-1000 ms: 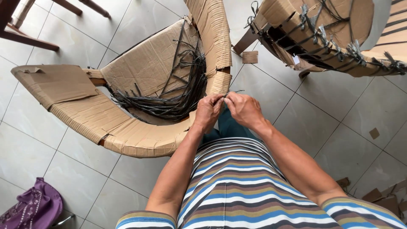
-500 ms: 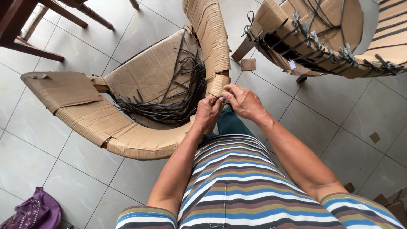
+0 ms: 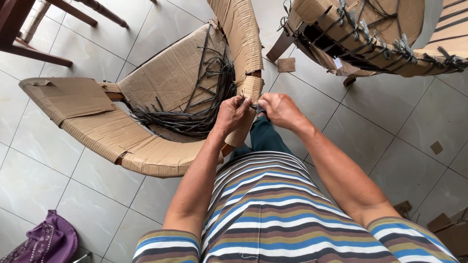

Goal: Wrapping a chair frame with protective cardboard and securing it with plastic ties for shipping.

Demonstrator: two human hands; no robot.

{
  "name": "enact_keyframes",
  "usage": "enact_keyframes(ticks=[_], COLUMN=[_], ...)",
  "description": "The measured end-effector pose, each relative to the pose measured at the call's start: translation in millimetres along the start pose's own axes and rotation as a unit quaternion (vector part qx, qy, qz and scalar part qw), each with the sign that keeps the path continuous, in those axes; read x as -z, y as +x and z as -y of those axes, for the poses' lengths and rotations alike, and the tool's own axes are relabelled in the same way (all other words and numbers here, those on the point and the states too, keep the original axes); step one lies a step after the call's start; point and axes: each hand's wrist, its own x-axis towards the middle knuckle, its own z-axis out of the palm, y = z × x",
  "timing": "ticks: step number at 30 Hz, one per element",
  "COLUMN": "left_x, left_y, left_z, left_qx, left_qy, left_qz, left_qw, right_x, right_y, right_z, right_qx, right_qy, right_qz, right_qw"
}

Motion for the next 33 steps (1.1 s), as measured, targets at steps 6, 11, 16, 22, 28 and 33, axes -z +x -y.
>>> enact_keyframes(ticks=[6, 11, 16, 22, 28, 33], left_x=[9, 6, 7, 4, 8, 12], left_y=[1, 10, 4, 8, 4, 13], left_z=[-9, 14, 3, 2, -12, -18], left_qx=[0.017, 0.005, -0.011, 0.003, 0.027, 0.035], left_qy=[-0.007, 0.021, 0.038, 0.032, 0.016, 0.047], left_qz=[0.008, 0.008, 0.010, 0.006, 0.005, 0.010], left_qw=[1.000, 1.000, 0.999, 0.999, 1.000, 0.998], right_x=[15, -3, -32, -45, -64, -74], right_y=[-11, -4, 6, 2, 8, 11], right_z=[29, -17, -30, 11, -3, -14], right_qx=[0.015, -0.025, 0.061, 0.138, 0.116, 0.176], right_qy=[0.068, 0.002, -0.191, -0.120, -0.032, -0.060], right_qz=[-0.020, -0.031, -0.163, -0.127, -0.158, -0.242], right_qw=[0.997, 0.999, 0.966, 0.975, 0.980, 0.952])
